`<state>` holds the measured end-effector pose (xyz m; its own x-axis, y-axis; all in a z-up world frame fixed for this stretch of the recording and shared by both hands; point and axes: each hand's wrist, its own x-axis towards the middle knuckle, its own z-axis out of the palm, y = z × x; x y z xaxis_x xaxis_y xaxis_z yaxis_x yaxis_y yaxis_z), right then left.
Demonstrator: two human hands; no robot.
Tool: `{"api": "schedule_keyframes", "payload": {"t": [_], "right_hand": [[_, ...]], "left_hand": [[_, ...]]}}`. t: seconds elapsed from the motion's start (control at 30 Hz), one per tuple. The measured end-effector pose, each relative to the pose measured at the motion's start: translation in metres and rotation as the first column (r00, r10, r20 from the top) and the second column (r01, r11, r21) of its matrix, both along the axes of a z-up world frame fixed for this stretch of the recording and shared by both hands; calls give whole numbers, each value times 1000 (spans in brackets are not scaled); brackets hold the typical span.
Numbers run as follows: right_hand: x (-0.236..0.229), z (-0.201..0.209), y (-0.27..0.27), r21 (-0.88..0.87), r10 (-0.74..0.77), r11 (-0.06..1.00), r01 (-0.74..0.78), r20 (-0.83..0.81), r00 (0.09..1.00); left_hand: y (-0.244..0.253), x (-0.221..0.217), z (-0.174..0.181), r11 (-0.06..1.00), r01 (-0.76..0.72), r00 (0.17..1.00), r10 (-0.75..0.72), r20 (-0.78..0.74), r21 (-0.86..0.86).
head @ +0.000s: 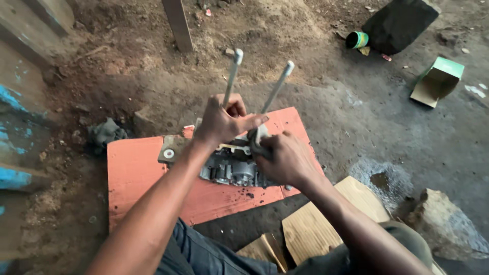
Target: The person assembles engine components by inserting small pins and bolts into a metal casing and cleaning the surfaces.
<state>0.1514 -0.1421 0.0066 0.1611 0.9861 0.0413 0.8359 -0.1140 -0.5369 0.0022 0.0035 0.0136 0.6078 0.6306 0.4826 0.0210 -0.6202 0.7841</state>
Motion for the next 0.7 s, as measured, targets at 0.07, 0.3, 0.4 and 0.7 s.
{"api": "schedule_keyframes", "payload": {"t": [0.07, 0.3, 0.4, 0.7], "right_hand": [[6, -4, 1, 2, -11, 1000, 11, -58, 998], [16, -18, 54, 134, -177, 972, 194, -129, 976], [5, -14, 37, 88, -143, 984, 155, -126, 982], [8, 0, 34, 81, -148, 984, 158, -125, 981]], "left_hand": [[-1, 1, 1, 1000, -11, 1000, 11, 3, -7], [-4, 2, 1, 999, -39, 999, 39, -29, -5], [-2, 1, 5, 1000, -28, 999, 28, -31, 8], [-11, -2, -2, 999, -33, 999, 32, 32, 41]]}}
